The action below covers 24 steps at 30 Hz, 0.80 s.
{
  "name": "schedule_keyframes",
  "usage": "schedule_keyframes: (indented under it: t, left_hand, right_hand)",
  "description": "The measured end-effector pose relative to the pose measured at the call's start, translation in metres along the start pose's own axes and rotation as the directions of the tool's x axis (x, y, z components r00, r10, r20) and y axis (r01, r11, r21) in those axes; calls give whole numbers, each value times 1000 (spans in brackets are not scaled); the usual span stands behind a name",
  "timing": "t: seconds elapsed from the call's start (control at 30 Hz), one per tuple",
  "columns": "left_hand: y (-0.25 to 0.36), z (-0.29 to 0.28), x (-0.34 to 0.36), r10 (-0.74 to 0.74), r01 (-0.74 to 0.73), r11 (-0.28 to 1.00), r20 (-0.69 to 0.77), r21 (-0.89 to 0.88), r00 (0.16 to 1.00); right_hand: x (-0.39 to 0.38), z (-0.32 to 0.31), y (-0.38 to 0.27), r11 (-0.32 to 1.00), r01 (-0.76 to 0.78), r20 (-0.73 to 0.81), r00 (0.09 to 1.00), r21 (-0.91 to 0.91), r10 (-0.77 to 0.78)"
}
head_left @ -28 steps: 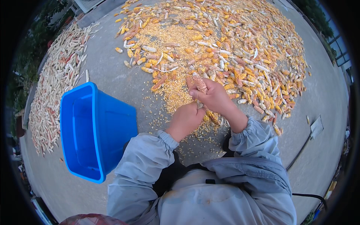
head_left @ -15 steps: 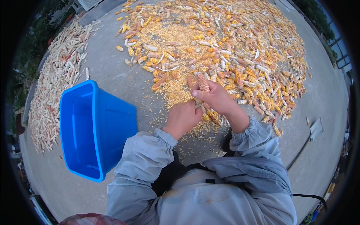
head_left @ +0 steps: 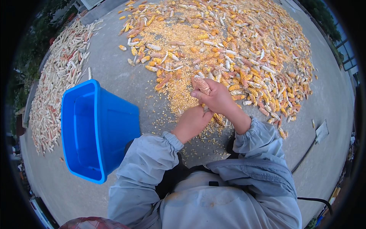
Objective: The person repeatedly picks up dried corn cobs from a large pile on the ground and removes the kernels by hand, letting the kernels fall onto the ground. The person discards the empty cobs into a nearby blue bin.
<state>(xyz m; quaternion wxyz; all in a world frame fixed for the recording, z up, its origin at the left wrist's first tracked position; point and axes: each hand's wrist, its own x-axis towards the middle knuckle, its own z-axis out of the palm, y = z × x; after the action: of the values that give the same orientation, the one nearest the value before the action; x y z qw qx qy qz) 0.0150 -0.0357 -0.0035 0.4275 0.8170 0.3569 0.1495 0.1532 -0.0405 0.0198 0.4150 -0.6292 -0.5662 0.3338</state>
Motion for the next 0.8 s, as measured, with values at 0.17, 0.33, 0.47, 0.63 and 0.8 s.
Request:
schedule_keyframes:
  t: [0.17,0.33,0.47,0.63,0.8]
  left_hand:
    - [14,-9,-5,-29,24,987,27,161,999]
    - [3,-6,0,12,-13,997,19,79,1000]
    - [4,-34,6,-139,281,767,279,-577,950]
    - [8,-46,4,-22,331,460,362,-824,932]
    - [7,-48,3,-39,339,536,378,-774,925]
  right_hand:
    - [4,-8,-12,943,-232,135,969,236,205]
    - [6,-18,0,897,-278,160,959,344,236]
    - [1,-26,-5,835,-182,99,983,519,153]
    - [-11,-29,-15,758,-182,184,979,627,83]
    - [-15,-32,-18,785,-179,243,969,593,38]
